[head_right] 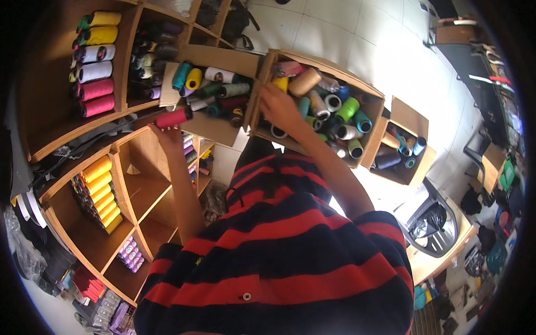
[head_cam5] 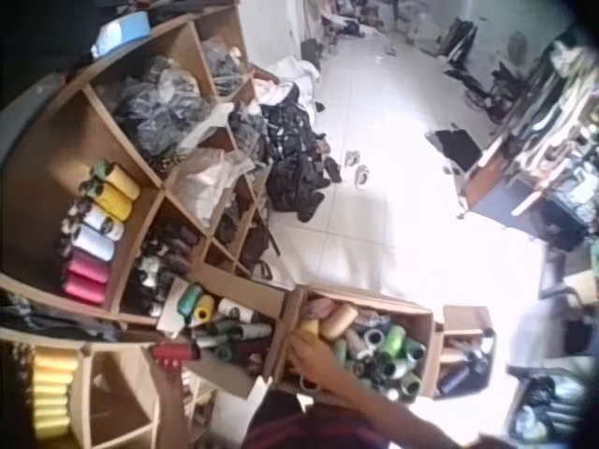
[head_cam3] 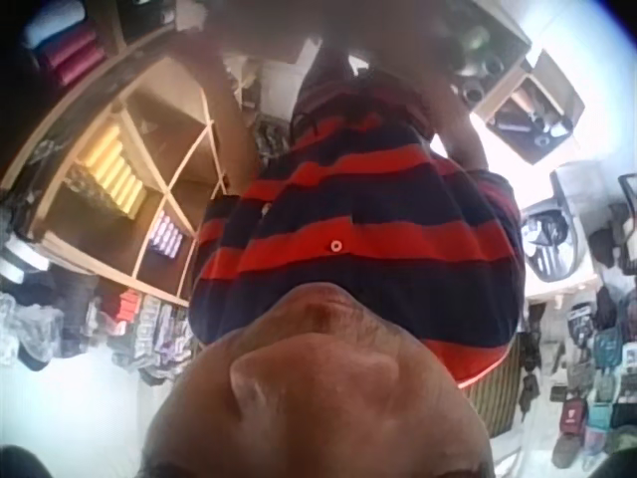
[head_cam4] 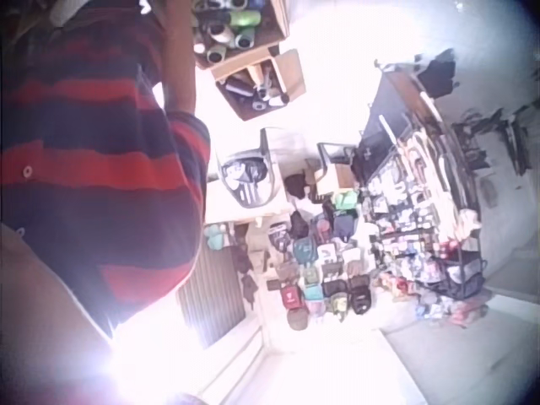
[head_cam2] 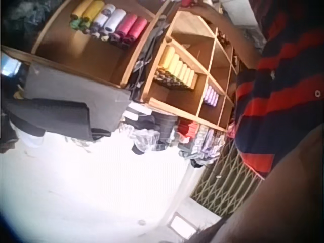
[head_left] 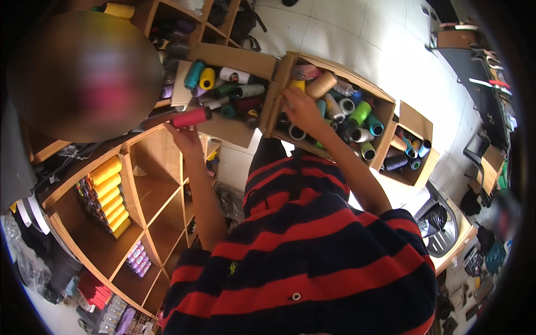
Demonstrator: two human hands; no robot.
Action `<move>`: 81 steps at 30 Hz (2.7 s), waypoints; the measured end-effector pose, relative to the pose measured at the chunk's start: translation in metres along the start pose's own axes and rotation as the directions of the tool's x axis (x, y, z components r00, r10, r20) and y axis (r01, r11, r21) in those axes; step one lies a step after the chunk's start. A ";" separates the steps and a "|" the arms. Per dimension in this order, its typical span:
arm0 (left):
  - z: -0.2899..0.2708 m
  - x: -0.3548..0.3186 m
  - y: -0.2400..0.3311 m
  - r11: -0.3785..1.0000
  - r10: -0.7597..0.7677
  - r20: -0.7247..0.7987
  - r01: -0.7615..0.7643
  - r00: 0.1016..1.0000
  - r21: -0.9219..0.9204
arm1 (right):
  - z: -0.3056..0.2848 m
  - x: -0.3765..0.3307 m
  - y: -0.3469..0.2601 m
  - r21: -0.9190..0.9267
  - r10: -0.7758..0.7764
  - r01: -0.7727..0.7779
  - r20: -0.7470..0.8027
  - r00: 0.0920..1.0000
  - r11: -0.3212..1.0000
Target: The person picks up thread spools from cardboard boxes on the floor and places them onto wooden shelves, organizing them by color.
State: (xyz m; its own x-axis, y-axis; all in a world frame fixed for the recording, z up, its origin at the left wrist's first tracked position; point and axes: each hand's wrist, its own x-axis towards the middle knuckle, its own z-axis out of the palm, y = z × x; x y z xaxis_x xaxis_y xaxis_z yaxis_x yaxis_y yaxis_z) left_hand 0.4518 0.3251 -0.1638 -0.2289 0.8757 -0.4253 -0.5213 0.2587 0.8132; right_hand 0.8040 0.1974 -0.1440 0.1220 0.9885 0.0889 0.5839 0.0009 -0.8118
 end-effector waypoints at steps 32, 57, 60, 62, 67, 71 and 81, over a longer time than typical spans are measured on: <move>0.039 0.129 -0.045 0.522 -0.728 0.186 0.358 0.660 0.774 | 0.212 0.070 -0.039 -0.234 -0.114 0.097 -0.062 0.992 0.967; 0.009 0.075 -0.016 0.198 -0.316 0.515 -0.476 0.797 0.857 | 0.229 0.098 0.073 -0.485 0.853 -0.741 0.020 0.521 0.464; 0.011 0.077 -0.016 0.237 -0.319 0.556 -0.503 0.768 0.831 | 0.230 0.090 0.070 -0.522 0.801 -0.696 -0.039 0.597 0.493; 0.019 0.081 -0.016 0.164 -0.326 0.586 -0.566 0.742 0.808 | 0.229 0.085 0.071 -0.519 0.783 -0.694 -0.072 0.617 0.499; 0.072 0.088 -0.018 0.171 -0.275 0.705 -0.688 0.654 0.705 | 0.223 0.079 0.062 -0.361 0.767 -0.746 -0.117 0.631 0.560; 0.116 0.097 -0.052 0.064 -0.402 0.724 -0.772 0.560 0.633 | 0.202 0.095 0.037 -0.459 0.825 -0.701 0.148 0.545 0.546; 0.124 0.127 -0.103 0.252 -0.746 0.115 0.118 0.656 0.960 | 0.222 0.096 0.062 -0.353 0.902 -0.832 0.101 0.420 0.427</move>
State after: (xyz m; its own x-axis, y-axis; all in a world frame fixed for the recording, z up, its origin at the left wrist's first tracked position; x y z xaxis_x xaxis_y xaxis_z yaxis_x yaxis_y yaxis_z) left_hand 0.5787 0.4603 -0.2523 0.3337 0.4280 -0.8399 0.6310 0.5606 0.5363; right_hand 0.6739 0.3263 -0.3144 0.4968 0.4316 -0.7529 0.4313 -0.8756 -0.2174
